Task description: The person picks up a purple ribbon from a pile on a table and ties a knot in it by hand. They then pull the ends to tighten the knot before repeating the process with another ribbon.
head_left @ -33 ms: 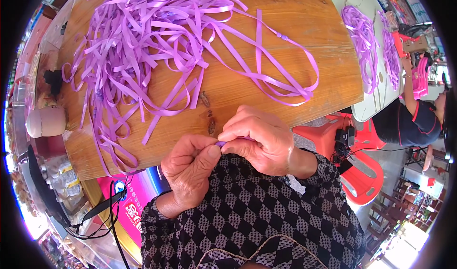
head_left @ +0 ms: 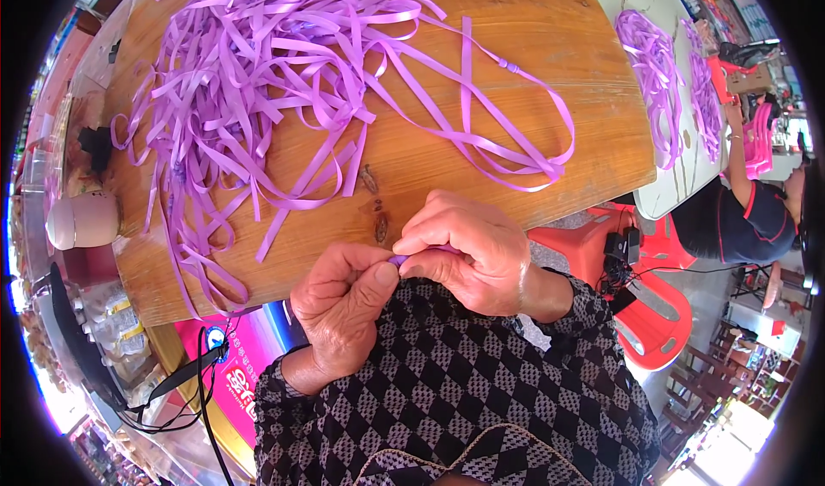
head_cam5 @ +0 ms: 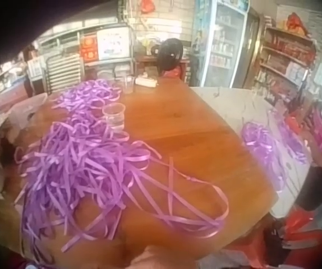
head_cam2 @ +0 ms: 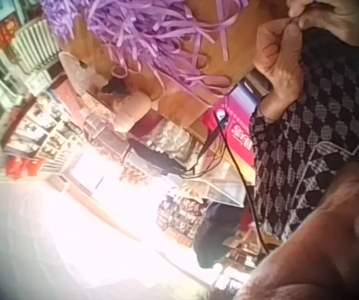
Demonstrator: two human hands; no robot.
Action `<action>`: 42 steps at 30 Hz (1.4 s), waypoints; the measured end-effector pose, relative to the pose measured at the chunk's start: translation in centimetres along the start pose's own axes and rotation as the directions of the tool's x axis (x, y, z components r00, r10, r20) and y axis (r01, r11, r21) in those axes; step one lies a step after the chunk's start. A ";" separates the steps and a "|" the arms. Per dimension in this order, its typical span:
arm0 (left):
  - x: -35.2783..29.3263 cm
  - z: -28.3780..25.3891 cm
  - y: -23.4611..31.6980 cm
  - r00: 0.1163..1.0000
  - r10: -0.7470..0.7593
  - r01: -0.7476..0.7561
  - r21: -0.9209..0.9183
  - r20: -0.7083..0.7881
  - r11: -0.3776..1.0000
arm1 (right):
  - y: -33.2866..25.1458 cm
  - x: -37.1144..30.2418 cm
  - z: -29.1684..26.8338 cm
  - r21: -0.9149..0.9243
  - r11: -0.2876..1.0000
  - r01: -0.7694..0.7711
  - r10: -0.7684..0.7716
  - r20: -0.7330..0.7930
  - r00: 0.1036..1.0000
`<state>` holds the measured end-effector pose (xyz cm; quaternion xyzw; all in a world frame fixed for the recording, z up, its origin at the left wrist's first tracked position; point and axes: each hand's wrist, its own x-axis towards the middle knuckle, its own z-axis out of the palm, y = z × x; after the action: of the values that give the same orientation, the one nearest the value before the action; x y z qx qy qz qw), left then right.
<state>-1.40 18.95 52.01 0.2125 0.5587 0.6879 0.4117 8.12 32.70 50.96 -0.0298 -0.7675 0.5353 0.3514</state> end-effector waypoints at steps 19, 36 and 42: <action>1.0 -0.1 0.0 0.965 -0.246 0.260 -0.231 0.091 0.937 | 1.1 0.8 -0.8 -0.020 0.992 0.127 -0.124 0.102 0.987; 1.3 -0.2 -0.2 0.962 -0.257 0.271 -0.257 0.089 0.928 | 1.7 0.4 -0.1 0.021 0.992 0.124 -0.125 0.111 0.986; 1.8 -0.4 0.4 0.936 -0.341 0.347 -0.390 0.089 0.853 | 0.1 0.8 0.6 -0.262 0.953 0.153 -0.157 0.009 0.988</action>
<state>-2.84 20.14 51.99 0.0262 0.4318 0.7008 0.5672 7.11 32.59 51.14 -0.0190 -0.8293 0.3998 0.3900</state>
